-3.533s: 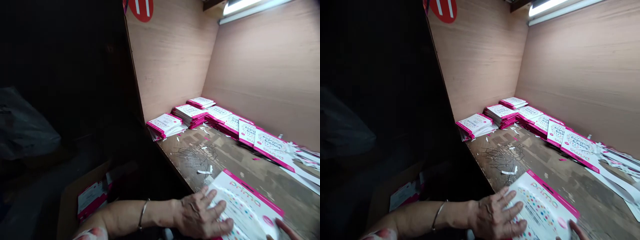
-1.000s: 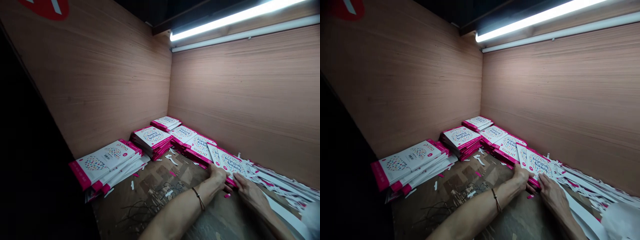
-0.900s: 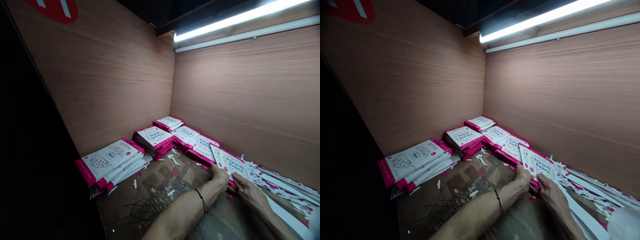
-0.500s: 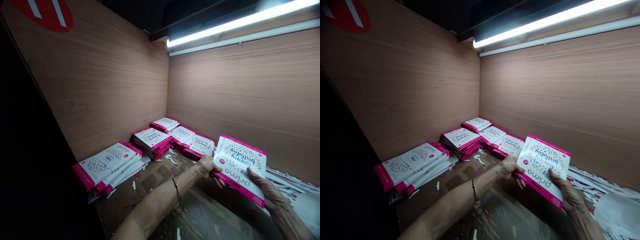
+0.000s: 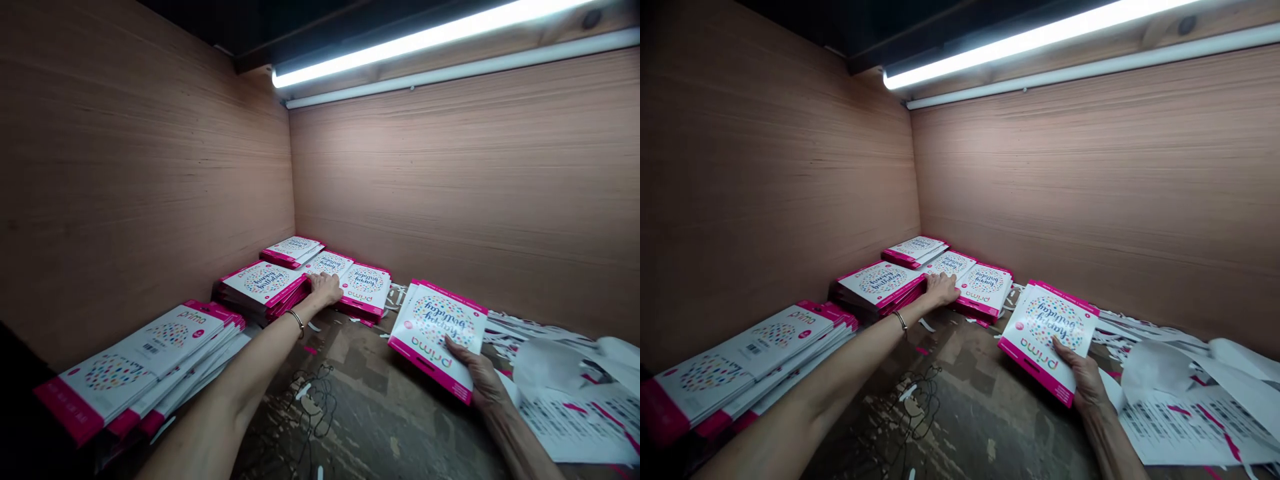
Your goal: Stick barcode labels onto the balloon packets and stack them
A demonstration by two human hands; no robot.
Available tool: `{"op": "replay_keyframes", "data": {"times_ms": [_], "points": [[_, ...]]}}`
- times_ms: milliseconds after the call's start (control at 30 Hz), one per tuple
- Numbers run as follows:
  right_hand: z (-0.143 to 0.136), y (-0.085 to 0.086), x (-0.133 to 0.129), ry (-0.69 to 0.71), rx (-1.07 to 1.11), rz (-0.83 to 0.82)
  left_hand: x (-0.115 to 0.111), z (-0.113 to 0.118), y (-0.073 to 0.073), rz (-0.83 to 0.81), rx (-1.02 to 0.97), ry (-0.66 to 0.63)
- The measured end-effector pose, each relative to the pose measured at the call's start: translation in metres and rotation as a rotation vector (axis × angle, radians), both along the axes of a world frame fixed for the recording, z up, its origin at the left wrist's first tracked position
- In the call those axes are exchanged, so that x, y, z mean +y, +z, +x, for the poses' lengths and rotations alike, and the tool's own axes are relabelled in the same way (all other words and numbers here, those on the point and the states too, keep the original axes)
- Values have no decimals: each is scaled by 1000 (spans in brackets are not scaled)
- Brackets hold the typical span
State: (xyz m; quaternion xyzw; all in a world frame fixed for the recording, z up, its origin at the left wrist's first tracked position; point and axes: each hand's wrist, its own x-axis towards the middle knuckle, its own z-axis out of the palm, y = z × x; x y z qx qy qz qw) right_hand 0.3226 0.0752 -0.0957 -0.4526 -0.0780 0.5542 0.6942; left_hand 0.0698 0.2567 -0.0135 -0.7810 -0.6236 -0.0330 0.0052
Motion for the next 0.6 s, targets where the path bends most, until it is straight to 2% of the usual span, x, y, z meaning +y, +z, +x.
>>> {"op": "replay_keyframes", "data": {"times_ms": [167, 333, 467, 600], "points": [[-3, 1, 0, -29, -30, -9, 2, 10, 2, -6, 198, -32], [-5, 3, 0, 24, -34, -7, 2, 19, 11, 2, 274, -54], [-7, 4, 1, 69, -67, -8, 5, 19, 28, 56, 270, -87], [-7, 3, 2, 90, -73, 8, 3, 23, 56, 115, 225, -127]]}}
